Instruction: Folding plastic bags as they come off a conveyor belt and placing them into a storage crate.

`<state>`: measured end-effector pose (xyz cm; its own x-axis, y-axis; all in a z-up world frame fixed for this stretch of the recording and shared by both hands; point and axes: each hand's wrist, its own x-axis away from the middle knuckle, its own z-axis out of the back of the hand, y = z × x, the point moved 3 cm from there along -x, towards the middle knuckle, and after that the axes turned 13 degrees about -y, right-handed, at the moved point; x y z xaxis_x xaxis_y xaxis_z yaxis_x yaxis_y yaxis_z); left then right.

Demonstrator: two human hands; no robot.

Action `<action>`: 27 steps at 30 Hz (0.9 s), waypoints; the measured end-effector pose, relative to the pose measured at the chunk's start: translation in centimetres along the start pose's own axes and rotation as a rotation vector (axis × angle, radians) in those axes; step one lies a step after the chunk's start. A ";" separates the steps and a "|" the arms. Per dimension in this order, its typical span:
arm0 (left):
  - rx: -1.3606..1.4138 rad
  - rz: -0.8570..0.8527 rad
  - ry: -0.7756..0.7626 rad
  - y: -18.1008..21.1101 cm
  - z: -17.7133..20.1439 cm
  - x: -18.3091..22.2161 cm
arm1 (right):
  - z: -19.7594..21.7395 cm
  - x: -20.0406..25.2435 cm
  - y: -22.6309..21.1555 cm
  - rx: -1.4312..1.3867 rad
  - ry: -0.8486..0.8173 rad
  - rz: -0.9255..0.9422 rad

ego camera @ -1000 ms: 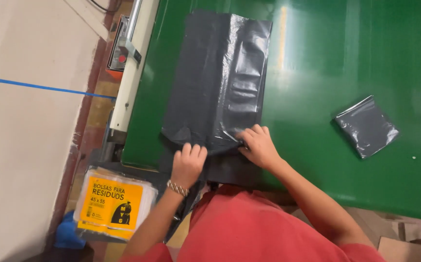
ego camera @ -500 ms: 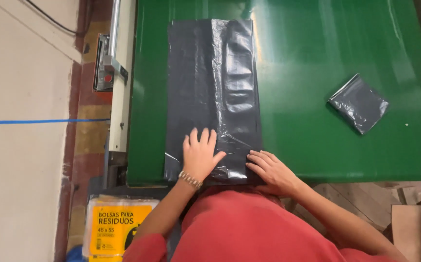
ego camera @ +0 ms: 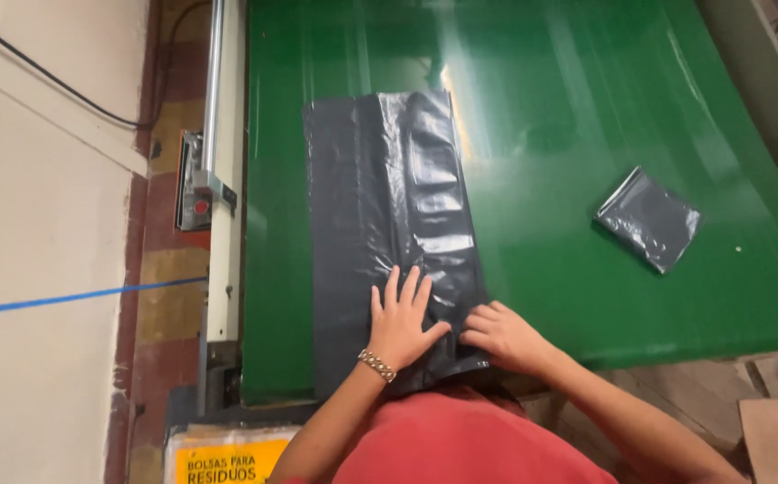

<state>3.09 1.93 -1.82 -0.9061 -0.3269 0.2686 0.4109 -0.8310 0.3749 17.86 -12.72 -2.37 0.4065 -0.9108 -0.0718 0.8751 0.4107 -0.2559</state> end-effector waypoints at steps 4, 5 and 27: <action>-0.009 -0.009 0.101 -7.3 1.4 -3.1 | 1.8 -1.7 2.1 -0.179 0.112 -0.085; 0.075 -0.025 0.129 -10.2 1.4 -4.4 | 2.6 -2.2 3.4 -0.318 0.169 -0.143; 0.530 0.637 0.298 -24.1 6.7 -11.5 | 2.6 -20.5 42.9 -0.414 0.166 -0.801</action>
<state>4.26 28.75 -8.04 -0.4464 -0.8227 0.3519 0.7729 -0.1564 0.6149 47.78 23.68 -9.34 -0.3525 -0.9242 0.1467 0.7020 -0.3648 -0.6117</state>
